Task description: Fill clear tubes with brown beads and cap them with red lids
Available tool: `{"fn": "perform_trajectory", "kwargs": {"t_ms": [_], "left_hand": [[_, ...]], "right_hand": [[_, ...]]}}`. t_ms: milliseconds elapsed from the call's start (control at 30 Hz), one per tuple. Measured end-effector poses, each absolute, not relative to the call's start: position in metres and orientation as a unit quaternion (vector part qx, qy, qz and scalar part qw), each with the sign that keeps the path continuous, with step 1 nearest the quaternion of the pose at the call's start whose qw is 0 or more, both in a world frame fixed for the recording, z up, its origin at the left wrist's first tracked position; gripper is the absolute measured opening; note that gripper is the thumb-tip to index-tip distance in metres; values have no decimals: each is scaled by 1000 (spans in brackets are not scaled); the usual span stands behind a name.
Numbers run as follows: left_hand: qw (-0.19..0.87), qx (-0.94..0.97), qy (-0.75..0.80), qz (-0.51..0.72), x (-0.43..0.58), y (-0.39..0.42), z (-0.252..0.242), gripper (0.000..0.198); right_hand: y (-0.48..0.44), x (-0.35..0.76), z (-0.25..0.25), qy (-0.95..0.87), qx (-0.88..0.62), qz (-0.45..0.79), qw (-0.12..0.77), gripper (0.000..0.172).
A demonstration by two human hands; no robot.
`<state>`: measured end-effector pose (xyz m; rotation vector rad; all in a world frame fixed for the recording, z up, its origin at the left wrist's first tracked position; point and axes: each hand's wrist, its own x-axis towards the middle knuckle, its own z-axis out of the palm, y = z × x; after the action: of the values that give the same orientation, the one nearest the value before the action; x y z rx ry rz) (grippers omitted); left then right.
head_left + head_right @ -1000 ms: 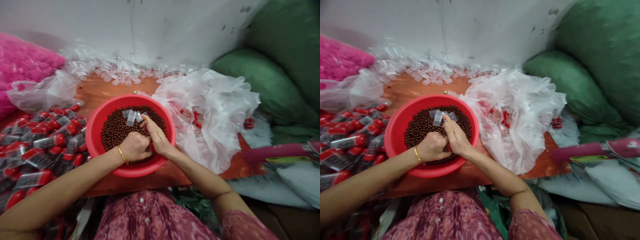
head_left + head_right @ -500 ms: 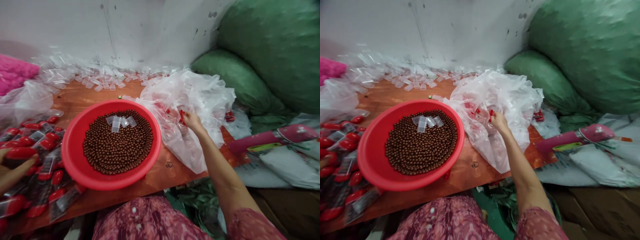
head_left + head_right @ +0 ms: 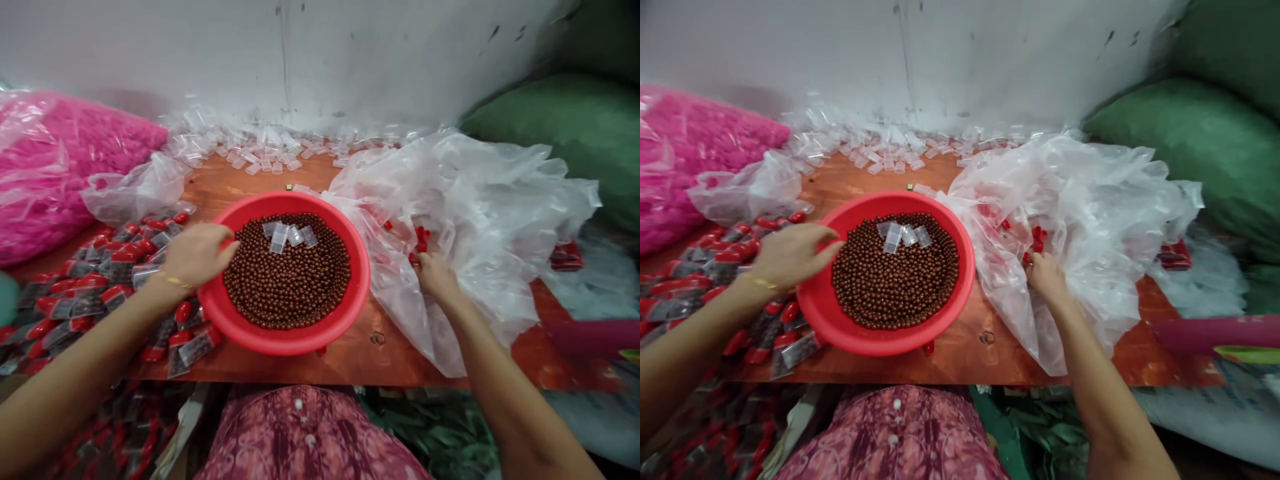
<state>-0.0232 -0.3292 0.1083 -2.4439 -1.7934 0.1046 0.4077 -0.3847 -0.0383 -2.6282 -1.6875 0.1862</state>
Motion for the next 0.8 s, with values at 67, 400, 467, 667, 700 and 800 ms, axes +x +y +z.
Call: {"fn": "perform_trajectory", "kwargs": {"t_ms": [67,400,467,667,700,800], "left_hand": [[-14,-804,-589,85,10,-313,92,45],[-170,-782,-600,9,50,-270,41,28],[-224,-791,-568,-40,48,-280,44,23],[-480,-732,-456,-162,48,-313,61,31],[-503,-717,-451,-172,47,-317,66,34],[-537,-684,-472,-141,37,-326,81,40]], "right_hand": [[-396,400,-37,-575,-817,40,-11,33],[-406,388,-20,-581,-747,26,322,29],[-393,362,7,-615,-685,22,391,29],[-357,248,71,-784,-526,131,302,30],[-353,233,74,-792,-522,170,269,29],[-337,209,72,-782,-512,267,233,24]]}}
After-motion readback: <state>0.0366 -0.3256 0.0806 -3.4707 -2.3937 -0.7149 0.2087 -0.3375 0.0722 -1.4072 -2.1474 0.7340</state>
